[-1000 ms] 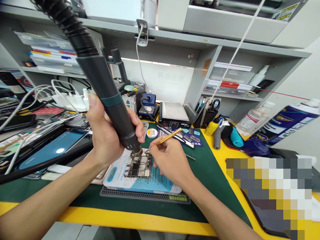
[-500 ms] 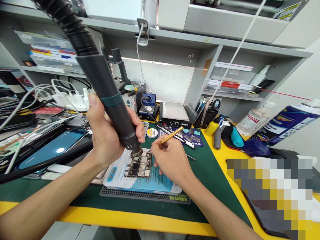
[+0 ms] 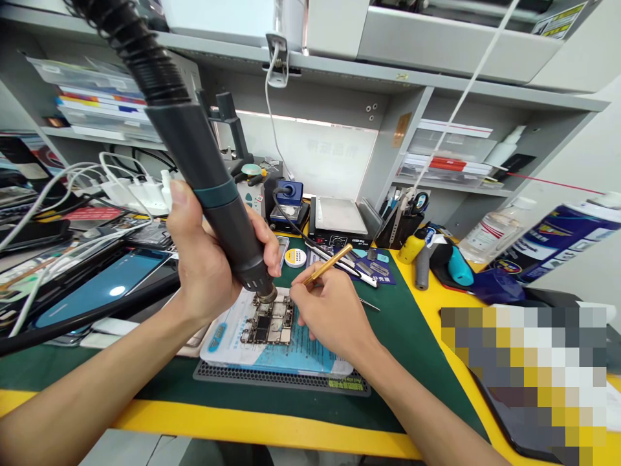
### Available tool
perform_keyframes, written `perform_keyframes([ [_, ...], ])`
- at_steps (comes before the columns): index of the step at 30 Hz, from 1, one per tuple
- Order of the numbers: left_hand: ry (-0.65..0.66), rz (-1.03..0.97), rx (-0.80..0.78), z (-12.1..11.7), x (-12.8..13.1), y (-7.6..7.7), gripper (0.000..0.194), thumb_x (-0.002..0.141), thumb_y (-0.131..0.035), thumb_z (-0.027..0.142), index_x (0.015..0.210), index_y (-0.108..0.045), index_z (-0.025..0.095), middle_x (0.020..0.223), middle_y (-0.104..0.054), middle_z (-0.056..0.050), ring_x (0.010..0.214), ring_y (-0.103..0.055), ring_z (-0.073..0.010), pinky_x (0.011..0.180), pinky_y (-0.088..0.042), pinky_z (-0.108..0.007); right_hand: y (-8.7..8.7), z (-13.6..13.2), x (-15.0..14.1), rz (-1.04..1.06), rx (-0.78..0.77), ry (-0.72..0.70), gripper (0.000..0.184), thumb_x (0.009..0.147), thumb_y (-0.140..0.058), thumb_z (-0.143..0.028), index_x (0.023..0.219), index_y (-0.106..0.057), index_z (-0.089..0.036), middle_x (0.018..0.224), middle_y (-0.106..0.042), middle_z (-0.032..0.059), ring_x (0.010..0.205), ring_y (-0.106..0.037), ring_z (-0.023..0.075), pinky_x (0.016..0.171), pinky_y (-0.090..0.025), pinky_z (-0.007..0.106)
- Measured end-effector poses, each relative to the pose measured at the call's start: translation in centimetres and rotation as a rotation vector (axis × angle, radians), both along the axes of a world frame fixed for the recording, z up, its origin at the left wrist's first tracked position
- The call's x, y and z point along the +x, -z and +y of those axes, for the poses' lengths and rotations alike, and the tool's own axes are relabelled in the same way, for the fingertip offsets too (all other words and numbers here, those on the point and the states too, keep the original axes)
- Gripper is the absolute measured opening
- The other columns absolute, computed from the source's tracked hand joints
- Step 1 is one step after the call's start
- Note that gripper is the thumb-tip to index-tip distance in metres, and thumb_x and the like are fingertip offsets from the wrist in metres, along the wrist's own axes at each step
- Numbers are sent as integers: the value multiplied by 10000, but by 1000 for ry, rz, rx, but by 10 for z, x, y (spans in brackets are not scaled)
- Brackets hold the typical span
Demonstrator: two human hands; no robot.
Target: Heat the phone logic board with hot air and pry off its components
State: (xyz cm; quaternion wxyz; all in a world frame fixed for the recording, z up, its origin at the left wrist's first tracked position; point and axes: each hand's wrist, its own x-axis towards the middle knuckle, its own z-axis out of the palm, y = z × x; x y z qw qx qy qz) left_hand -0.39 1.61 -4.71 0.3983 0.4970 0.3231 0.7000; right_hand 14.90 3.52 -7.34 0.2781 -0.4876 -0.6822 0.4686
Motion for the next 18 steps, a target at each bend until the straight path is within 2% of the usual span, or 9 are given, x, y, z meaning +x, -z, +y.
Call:
perform_keyframes([
  [8, 12, -11, 28, 0, 0, 0, 738, 908, -243, 781, 644, -608, 197, 522, -593, -49, 452, -583, -180, 467, -474, -323, 0, 0, 0, -8, 5, -10, 43, 828, -535, -228, 815, -559, -195, 557, -549, -67, 355, -482, 73, 345, -397, 177],
  [14, 13, -27, 23, 1, 1, -1, 752, 919, -208, 774, 642, -602, 198, 521, -590, -45, 465, -591, -176, 481, -485, -316, 0, 1, -1, 5, 1, -23, 40, 832, -553, -226, 835, -569, -189, 569, -566, -67, 344, -461, 54, 353, -380, 172],
  [18, -7, -6, 37, 0, 1, -1, 713, 916, -242, 762, 643, -594, 206, 516, -584, -39, 468, -588, -177, 474, -486, -314, 0, 0, -2, 13, 10, -43, 38, 828, -563, -208, 849, -581, -182, 560, -571, -67, 335, -443, 44, 349, -365, 166],
])
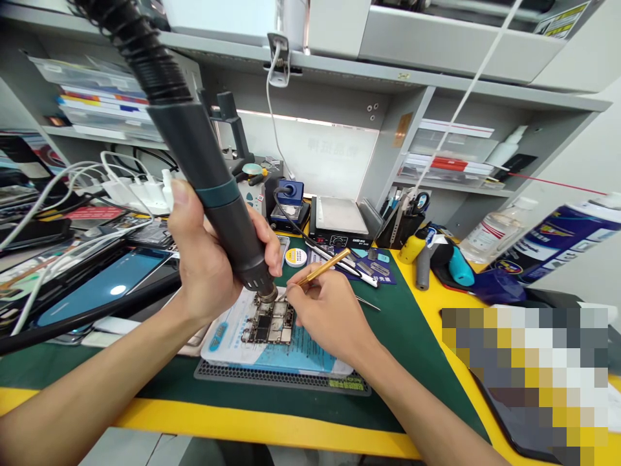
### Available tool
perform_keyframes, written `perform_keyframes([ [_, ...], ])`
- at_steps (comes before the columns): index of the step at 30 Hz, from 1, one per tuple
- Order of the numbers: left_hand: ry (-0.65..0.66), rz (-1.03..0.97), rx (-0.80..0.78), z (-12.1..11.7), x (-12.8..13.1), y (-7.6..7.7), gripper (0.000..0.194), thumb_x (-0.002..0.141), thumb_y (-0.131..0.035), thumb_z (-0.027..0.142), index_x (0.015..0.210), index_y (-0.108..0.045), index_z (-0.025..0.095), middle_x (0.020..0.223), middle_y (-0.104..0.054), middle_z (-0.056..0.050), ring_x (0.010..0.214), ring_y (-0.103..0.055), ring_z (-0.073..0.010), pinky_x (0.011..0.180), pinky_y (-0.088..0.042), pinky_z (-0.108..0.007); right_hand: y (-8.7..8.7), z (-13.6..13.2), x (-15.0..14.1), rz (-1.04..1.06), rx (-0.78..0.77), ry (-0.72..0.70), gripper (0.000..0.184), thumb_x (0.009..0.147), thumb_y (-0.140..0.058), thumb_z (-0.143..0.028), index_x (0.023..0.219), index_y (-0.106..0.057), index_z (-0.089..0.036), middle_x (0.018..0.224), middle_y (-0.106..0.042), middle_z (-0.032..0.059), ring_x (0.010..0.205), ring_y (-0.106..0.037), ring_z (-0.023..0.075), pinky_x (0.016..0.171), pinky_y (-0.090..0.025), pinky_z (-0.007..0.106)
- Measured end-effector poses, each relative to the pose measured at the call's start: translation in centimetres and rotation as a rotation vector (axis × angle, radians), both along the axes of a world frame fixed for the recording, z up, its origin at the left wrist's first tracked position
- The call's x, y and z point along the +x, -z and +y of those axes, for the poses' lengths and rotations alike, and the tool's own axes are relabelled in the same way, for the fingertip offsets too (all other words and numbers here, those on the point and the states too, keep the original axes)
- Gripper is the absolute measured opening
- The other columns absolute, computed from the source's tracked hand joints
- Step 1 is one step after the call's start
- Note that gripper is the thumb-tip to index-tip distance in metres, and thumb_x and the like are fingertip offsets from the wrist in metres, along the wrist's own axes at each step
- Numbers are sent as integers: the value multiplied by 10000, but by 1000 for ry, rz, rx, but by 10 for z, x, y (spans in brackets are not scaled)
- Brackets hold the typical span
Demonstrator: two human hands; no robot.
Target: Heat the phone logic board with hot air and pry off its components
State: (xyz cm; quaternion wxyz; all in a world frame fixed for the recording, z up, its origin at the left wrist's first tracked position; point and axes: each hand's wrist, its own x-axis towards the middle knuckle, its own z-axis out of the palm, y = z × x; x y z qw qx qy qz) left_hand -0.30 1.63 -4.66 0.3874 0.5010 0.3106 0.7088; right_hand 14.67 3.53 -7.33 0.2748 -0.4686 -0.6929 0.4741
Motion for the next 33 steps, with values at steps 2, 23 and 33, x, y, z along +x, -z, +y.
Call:
perform_keyframes([
  [2, -6, 5, 3, 0, 0, 0, 703, 914, -250, 758, 643, -594, 208, 515, -583, -38, 466, -587, -178, 472, -486, -316, 0, 0, 0, 6, 7, -17, 41, 832, -560, -207, 853, -585, -182, 552, -566, -70, 337, -439, 44, 347, -363, 163],
  [23, 40, 0, -21, -3, -2, 1, 768, 941, -156, 753, 661, -604, 195, 549, -596, -55, 522, -619, -190, 502, -495, -322, 5, 1, 1, -14, 31, -63, 183, 912, -587, -372, 910, -621, -192, 533, -547, -66, 341, -436, 49, 347, -352, 157],
  [33, -14, 22, -31, -2, 0, -1, 765, 917, -165, 782, 647, -587, 204, 525, -573, -50, 484, -584, -184, 479, -470, -314, 1, -2, 1, 42, 32, -33, 31, 828, -577, -200, 810, -591, -179, 582, -569, -52, 385, -475, 57, 367, -371, 166],
])
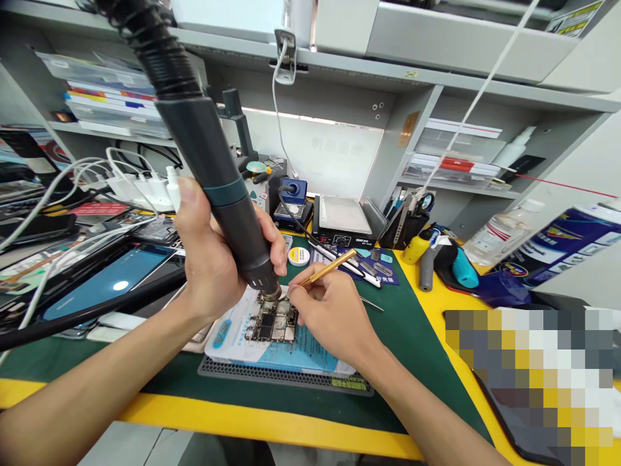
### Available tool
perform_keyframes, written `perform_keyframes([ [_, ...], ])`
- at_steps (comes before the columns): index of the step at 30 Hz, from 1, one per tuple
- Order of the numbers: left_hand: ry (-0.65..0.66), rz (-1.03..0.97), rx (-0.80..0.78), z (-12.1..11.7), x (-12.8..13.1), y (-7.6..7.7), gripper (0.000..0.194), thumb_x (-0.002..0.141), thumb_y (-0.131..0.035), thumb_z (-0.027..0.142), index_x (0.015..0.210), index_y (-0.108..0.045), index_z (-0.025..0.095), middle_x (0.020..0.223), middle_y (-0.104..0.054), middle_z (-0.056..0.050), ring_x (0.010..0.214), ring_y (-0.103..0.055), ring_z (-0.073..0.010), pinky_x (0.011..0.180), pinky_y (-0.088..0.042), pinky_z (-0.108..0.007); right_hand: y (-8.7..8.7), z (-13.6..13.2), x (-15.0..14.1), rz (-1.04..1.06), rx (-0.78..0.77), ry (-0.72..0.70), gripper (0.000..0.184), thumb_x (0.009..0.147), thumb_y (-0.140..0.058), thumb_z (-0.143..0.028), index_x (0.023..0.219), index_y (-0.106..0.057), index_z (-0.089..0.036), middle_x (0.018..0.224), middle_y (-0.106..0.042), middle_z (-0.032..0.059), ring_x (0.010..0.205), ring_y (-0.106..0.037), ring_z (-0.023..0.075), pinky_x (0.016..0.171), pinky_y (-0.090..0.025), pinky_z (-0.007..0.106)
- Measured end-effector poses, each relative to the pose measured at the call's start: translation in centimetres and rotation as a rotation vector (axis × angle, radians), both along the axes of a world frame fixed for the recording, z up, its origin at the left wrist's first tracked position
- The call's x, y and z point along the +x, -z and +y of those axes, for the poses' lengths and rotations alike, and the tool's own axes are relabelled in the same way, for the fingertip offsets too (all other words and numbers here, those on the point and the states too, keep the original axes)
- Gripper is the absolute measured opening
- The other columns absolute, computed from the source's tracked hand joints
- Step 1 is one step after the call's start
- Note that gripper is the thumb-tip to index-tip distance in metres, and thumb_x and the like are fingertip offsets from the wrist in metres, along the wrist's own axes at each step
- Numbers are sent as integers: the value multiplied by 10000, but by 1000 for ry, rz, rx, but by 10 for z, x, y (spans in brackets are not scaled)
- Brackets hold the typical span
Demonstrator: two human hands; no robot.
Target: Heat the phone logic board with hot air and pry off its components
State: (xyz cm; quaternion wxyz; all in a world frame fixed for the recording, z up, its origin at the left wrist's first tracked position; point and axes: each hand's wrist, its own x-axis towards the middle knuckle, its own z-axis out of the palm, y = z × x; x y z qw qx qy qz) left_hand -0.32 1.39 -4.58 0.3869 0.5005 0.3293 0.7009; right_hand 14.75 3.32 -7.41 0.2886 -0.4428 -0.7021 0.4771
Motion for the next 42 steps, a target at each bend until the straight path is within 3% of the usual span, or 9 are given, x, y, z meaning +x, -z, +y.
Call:
perform_keyframes([
  [5, -30, 13, -50, 0, 1, -1, 767, 888, -170, 806, 633, -577, 208, 518, -554, -47, 488, -590, -191, 473, -461, -314, 0, -1, 0, 19, 10, -32, 39, 813, -574, -207, 802, -600, -180, 659, -594, -17, 516, -563, 100, 377, -397, 170],
  [10, 4, -11, -47, -2, 0, 1, 798, 913, -103, 779, 649, -593, 206, 540, -581, -52, 476, -584, -193, 468, -458, -327, 0, -2, 0, -8, 12, -54, 57, 839, -562, -211, 813, -603, -182, 594, -564, -36, 466, -515, 83, 366, -373, 161],
  [16, 38, -25, -34, -5, 0, 2, 775, 905, -172, 798, 609, -578, 207, 534, -576, -64, 501, -573, -201, 487, -456, -346, 1, 0, 0, -25, 5, -49, 55, 853, -548, -198, 829, -597, -188, 538, -550, -55, 418, -452, 65, 369, -354, 154],
  [21, 58, -55, 7, -10, 1, 3, 787, 929, -145, 770, 650, -611, 201, 528, -570, -47, 454, -521, -167, 480, -450, -336, 0, -1, -2, -16, -5, -27, 23, 822, -577, -195, 810, -593, -183, 574, -572, -37, 463, -516, 87, 378, -364, 166],
  [27, 67, -94, 16, -13, 0, 0, 782, 929, -155, 766, 664, -629, 204, 524, -567, -46, 493, -576, -191, 466, -453, -331, 0, -1, -2, -49, -10, -19, 43, 818, -607, -220, 798, -593, -184, 542, -561, -51, 376, -429, 64, 364, -341, 186],
  [32, 86, -76, -7, -12, -3, -1, 743, 902, -237, 796, 655, -620, 209, 545, -591, -47, 488, -569, -179, 488, -454, -325, 1, -1, -2, -21, -20, -28, 26, 814, -593, -213, 810, -592, -187, 571, -574, -36, 469, -523, 96, 391, -363, 184],
  [42, 75, -66, -56, -12, -4, -3, 762, 877, -222, 822, 643, -611, 210, 504, -568, -40, 448, -563, -183, 458, -458, -320, -1, -3, -2, -20, -30, -35, 47, 839, -577, -221, 805, -578, -188, 535, -541, -56, 411, -431, 71, 384, -307, 187],
])
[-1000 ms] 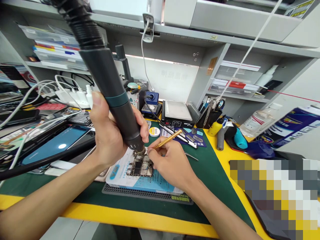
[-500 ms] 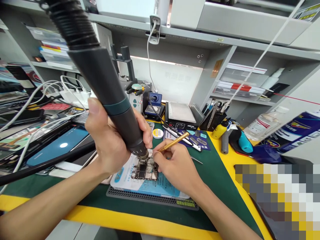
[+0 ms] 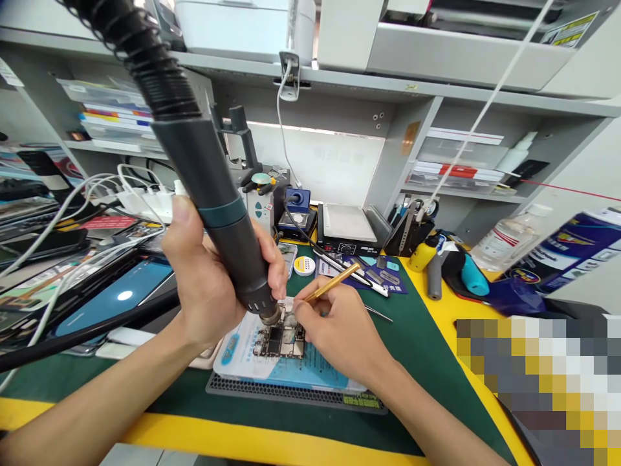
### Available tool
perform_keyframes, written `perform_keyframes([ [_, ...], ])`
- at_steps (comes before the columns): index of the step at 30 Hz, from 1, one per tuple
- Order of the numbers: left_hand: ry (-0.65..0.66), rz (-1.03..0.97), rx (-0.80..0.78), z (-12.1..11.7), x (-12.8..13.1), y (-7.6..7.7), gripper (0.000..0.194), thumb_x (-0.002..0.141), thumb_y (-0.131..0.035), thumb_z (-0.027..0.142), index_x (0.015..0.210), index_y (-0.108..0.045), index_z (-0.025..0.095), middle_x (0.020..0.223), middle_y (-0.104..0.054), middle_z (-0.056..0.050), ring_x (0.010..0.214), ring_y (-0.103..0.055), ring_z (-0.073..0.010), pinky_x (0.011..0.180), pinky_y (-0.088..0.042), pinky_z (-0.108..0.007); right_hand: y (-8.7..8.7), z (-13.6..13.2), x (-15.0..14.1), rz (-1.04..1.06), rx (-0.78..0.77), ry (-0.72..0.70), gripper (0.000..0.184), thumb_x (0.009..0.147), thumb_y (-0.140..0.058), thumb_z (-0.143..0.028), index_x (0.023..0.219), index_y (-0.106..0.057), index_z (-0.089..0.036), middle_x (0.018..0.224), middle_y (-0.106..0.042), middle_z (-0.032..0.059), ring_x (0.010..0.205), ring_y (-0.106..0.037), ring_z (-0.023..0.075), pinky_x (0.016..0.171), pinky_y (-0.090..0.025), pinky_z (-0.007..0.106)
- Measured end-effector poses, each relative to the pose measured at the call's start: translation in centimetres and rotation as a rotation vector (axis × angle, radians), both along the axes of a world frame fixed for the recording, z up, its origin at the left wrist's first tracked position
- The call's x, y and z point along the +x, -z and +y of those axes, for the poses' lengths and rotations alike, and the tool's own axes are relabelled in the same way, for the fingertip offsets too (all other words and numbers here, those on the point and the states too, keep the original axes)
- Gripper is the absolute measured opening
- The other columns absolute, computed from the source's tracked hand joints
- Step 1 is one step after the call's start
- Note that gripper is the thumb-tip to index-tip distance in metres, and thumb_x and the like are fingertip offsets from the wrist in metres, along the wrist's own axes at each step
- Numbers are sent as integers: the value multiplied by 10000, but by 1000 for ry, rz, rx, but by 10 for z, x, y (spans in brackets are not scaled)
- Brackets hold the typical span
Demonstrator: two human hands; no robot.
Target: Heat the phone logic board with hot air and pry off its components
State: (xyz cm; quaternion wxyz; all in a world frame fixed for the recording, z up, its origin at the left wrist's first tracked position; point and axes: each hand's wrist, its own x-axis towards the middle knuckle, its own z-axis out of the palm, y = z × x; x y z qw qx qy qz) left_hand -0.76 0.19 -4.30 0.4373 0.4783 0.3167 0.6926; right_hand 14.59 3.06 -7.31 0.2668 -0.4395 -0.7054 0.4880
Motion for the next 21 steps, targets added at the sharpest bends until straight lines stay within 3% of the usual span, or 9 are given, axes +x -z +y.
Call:
perform_keyframes([
  [10, 15, 22, -31, -3, 0, -1, 747, 881, -233, 816, 656, -607, 210, 518, -588, -46, 467, -575, -193, 479, -466, -329, 8, 4, 2, 40, 50, -40, 99, 874, -561, -251, 797, -566, -190, 625, -511, -36, 552, -530, 120, 549, -412, 251],
  [21, -5, 33, -65, -4, 0, -7, 734, 866, -262, 813, 627, -588, 200, 491, -581, -50, 425, -541, -194, 454, -446, -338, 7, 3, 4, 7, 67, -43, 112, 885, -537, -247, 825, -611, -189, 680, -588, -18, 569, -563, 120, 539, -404, 244],
])
